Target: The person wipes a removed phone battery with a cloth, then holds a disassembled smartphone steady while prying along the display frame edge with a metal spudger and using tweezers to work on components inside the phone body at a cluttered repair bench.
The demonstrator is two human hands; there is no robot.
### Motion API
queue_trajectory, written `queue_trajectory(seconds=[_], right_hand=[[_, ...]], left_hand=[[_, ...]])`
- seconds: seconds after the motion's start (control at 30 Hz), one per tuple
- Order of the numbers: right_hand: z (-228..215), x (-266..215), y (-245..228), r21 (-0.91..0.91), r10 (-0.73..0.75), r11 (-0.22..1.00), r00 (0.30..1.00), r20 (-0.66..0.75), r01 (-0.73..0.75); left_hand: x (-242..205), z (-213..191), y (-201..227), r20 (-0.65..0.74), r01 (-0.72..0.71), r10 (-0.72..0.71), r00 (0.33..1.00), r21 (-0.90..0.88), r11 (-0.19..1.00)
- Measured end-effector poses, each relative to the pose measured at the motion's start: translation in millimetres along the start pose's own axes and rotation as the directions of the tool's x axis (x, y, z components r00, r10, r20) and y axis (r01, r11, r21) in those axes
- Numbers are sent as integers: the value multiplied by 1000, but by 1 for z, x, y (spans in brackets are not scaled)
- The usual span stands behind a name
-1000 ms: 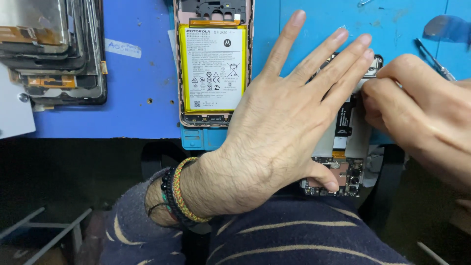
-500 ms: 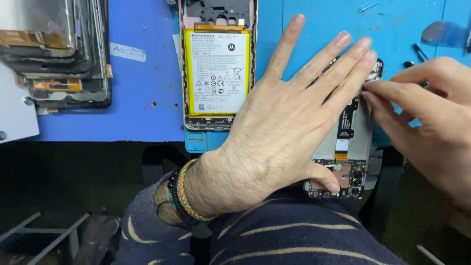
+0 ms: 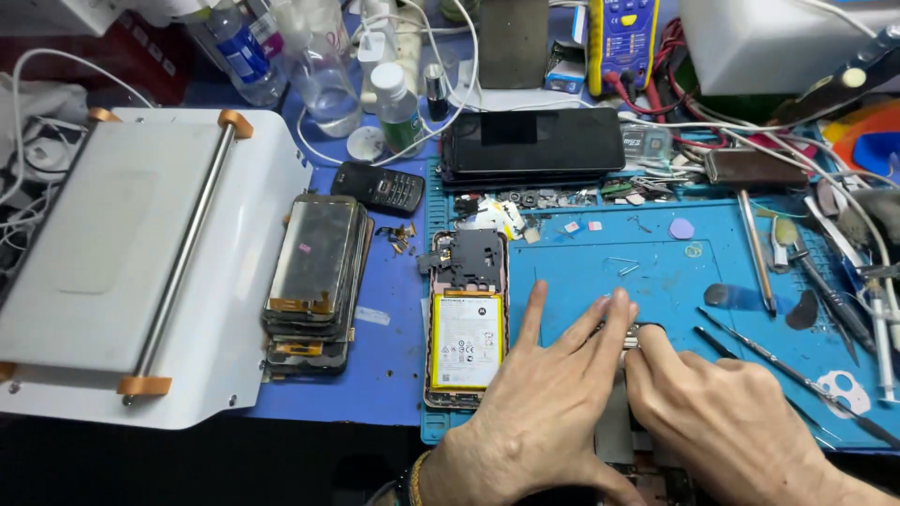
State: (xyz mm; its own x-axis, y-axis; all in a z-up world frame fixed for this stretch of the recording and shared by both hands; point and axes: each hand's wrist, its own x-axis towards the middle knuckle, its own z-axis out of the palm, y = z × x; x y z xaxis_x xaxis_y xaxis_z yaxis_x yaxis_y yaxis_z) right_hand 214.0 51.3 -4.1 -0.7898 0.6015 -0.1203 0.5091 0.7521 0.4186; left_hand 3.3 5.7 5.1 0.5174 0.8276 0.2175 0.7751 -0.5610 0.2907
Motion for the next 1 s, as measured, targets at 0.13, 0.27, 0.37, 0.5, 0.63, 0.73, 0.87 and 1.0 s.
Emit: queue_trajectory(seconds=[0.13, 0.27, 0.37, 0.5, 0.63, 0.73, 0.87, 1.0], right_hand=[[-4, 0, 3, 36, -70, 997, 994, 84, 67], [-5, 0, 12, 67, -118, 991, 991, 71, 113], [-2, 0, 20, 135, -107, 986, 989, 101, 93], [4, -2, 28, 231, -119, 969, 986, 117, 90], [26, -11, 38, 446, -108, 881, 986, -131, 156], [15, -13, 39, 553, -9, 833, 999, -39, 29], [-4, -12, 42, 621, 27, 778, 984, -178, 91], [-2, -25, 41, 719, 281, 692, 941, -187, -64]], left_hand=[[1, -1, 3, -28, 25, -25, 999, -6, 1000], [3, -2, 3, -17, 19, -19, 1000, 19, 1000], [5, -3, 4, 9, 32, -32, 999, 35, 999], [7, -5, 3, 33, 34, -34, 999, 21, 999], [7, -10, 4, 44, 45, -45, 998, 14, 999], [6, -12, 6, 29, 46, -45, 999, -32, 998], [12, -8, 5, 107, 83, -71, 992, -111, 990], [10, -3, 3, 114, 89, -78, 990, -87, 992]])
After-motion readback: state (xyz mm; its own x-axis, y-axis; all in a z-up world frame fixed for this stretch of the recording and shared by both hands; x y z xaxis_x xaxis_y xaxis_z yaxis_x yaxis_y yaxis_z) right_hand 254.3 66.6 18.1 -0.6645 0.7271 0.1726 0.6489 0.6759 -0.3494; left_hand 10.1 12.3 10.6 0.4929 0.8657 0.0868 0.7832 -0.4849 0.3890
